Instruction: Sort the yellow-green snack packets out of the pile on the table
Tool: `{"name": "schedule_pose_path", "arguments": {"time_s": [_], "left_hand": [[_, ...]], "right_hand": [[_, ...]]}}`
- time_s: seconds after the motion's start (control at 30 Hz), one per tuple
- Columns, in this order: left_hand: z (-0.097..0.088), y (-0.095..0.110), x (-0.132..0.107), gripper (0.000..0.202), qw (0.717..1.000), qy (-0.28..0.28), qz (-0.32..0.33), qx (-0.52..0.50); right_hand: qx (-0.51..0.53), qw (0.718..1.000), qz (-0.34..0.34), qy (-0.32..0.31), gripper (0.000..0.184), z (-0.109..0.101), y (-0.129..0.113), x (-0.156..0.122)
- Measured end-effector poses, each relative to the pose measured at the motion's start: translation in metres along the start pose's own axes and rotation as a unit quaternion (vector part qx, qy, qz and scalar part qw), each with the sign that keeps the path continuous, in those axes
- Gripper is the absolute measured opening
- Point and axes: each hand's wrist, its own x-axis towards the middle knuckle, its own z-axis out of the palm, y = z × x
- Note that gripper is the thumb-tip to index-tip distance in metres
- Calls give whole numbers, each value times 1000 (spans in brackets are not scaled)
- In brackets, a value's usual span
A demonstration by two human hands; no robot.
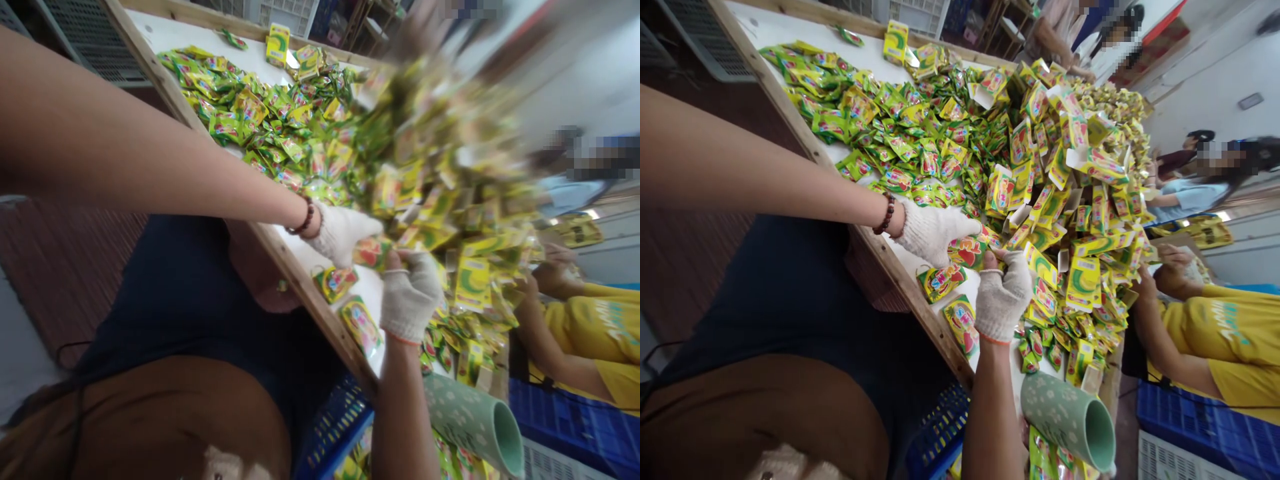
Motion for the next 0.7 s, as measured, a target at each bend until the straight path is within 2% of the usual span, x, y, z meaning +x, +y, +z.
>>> {"name": "schedule_pose_path", "arguments": {"time_s": [0.1,0.17,0.23,0.33,0.47,0.53,0.6,0.7], "left_hand": [[4,-2,-3,62,1000,4,4,5],[6,-3,-5,63,1000,17,10,4],[7,-2,-7,62,999,25,20,2],[8,2,-5,62,999,17,36,18],[10,2,-1,75,999,47,19,20],[10,2,-1,76,998,63,12,11],[11,3,-3,73,998,65,6,0],[10,3,-4,51,999,46,5,-15]], "right_hand": [[77,992,73,-65,25,-6,7,-3],[80,990,102,-57,27,-9,13,-5],[28,995,87,-29,21,-11,15,-6],[-19,997,54,-43,11,-11,10,-7],[118,981,135,-67,25,-11,1,-9],[178,965,165,-99,33,-10,-2,-9],[196,951,170,-165,34,-9,-3,-6],[128,959,121,-221,13,-5,-4,1]]}}
